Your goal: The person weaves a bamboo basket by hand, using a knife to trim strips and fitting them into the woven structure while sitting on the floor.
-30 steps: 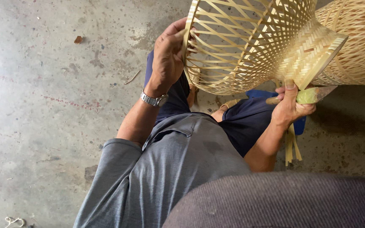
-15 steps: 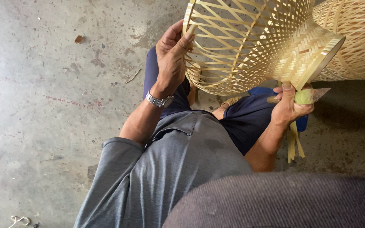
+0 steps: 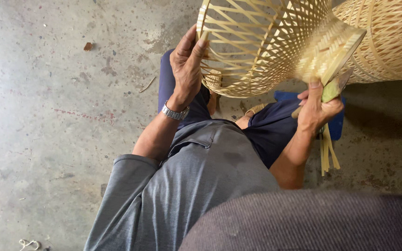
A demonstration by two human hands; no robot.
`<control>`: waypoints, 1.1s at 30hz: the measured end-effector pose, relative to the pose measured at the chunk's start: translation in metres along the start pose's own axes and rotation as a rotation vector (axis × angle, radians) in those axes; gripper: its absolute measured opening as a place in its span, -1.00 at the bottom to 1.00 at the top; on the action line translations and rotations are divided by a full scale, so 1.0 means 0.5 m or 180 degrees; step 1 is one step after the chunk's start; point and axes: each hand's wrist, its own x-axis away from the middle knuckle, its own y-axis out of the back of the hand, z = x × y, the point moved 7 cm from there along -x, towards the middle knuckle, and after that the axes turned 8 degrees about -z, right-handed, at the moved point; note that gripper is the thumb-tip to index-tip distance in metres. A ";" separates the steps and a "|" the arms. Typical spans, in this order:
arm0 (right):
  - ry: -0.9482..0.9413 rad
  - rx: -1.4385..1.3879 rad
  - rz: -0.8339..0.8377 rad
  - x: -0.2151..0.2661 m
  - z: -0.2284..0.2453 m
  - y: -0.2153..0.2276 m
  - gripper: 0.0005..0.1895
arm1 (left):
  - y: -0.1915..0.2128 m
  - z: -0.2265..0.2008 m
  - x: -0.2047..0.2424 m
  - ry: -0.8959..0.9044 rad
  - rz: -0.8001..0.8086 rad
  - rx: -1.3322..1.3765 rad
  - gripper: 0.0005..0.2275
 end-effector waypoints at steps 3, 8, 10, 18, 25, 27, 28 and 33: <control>0.0127 0.0024 -0.0152 0.000 0.003 -0.006 -0.62 | 0.001 -0.003 0.000 0.0097 -0.0100 -0.0068 -0.64; 0.0203 0.0086 -0.0244 -0.005 0.004 0.009 -0.59 | -0.020 -0.017 0.003 0.0599 0.0354 0.0308 -0.54; 0.0236 0.0053 -0.0244 -0.004 0.003 0.013 -0.58 | -0.027 -0.019 0.004 0.0704 0.0472 0.0365 -0.51; 0.0239 -0.0163 -0.0160 0.011 -0.008 0.015 -0.62 | -0.021 -0.018 0.006 0.0595 0.0075 0.0335 -0.57; 0.0249 -0.0227 -0.0207 0.014 -0.003 0.021 -0.64 | -0.024 -0.027 0.011 0.0583 0.0005 0.0510 -0.58; 0.0127 -0.0331 -0.0269 0.014 -0.011 0.026 -0.63 | -0.031 -0.034 0.012 0.0594 0.0197 0.0480 -0.59; 0.0033 -0.0393 -0.0322 0.015 -0.018 0.029 -0.63 | -0.033 -0.039 0.012 0.0601 0.0298 0.0465 -0.60; -0.0137 -0.0569 -0.0578 0.018 -0.052 0.050 -0.63 | -0.039 -0.033 0.026 0.1506 0.0428 0.1298 -0.67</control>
